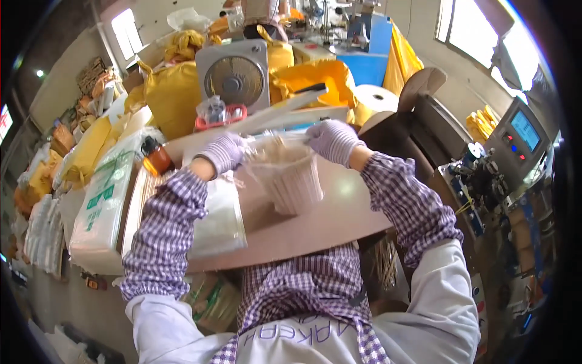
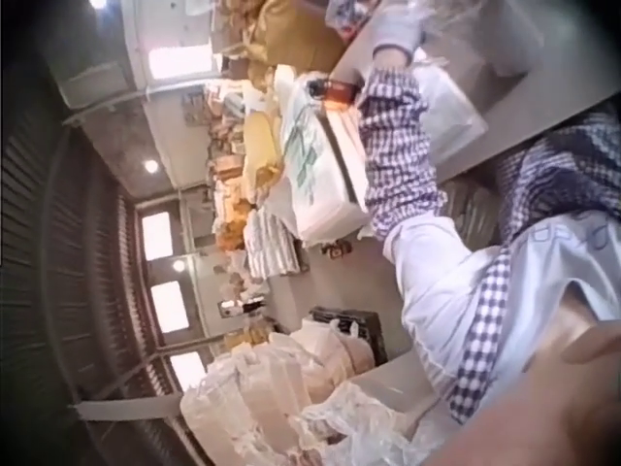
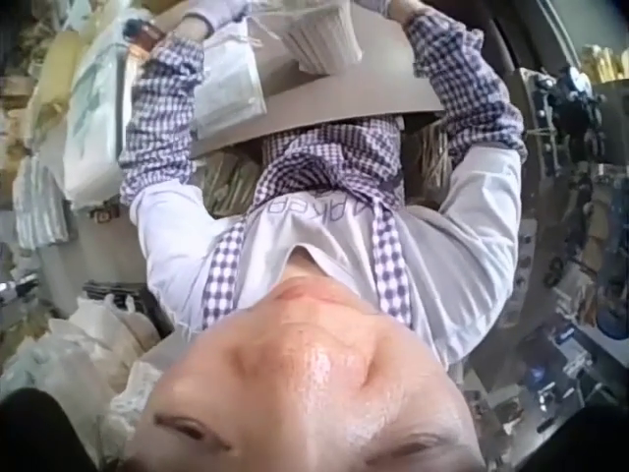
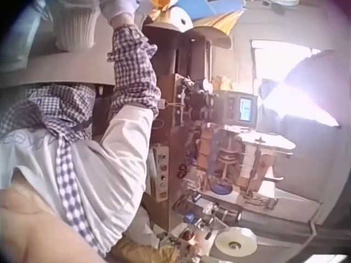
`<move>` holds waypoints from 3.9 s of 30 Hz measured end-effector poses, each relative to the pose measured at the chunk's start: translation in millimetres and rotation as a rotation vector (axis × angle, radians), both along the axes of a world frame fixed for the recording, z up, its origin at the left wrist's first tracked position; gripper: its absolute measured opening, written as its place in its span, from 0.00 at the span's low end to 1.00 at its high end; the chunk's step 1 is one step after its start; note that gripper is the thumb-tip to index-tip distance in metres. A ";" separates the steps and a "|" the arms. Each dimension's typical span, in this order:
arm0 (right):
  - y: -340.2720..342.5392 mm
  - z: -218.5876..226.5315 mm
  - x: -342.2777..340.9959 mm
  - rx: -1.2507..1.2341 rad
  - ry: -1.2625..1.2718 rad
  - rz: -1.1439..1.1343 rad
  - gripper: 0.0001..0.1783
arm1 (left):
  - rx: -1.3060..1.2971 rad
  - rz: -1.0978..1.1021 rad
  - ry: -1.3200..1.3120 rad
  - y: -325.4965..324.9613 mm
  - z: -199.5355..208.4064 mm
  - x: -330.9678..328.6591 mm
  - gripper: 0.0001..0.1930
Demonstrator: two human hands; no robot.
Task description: Bundling wooden sticks, placing them into plastic bags, and sealing the bags using a heat sealer.
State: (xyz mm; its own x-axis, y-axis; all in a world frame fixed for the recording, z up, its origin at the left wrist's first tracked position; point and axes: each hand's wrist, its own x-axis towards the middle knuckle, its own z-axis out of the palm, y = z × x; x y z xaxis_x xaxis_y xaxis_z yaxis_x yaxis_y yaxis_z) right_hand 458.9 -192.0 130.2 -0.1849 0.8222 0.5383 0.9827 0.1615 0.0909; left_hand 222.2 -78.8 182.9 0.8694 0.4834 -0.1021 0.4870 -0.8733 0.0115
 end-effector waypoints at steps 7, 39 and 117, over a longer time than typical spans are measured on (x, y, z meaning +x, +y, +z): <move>-54.2 68.8 -35.8 0.173 0.206 -0.187 0.09 | 0.319 0.242 -0.084 -51.7 27.9 -28.0 0.07; 189.9 -49.7 186.1 0.088 1.154 -0.333 0.36 | -1.819 0.388 -1.244 29.8 -194.9 97.9 0.20; -26.6 -128.9 -448.1 -0.675 2.009 0.566 0.19 | -0.148 1.664 -2.058 -280.7 -192.9 -380.1 0.17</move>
State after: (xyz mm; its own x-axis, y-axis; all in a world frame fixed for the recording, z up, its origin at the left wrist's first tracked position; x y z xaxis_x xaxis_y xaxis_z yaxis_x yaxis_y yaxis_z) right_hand 10.8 -218.6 1.3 -0.1265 0.9919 0.0058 -0.4761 -0.0556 -0.8776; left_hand -157.9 -359.5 -10.1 -0.8214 0.5409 -0.1811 -0.2445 -0.0469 0.9685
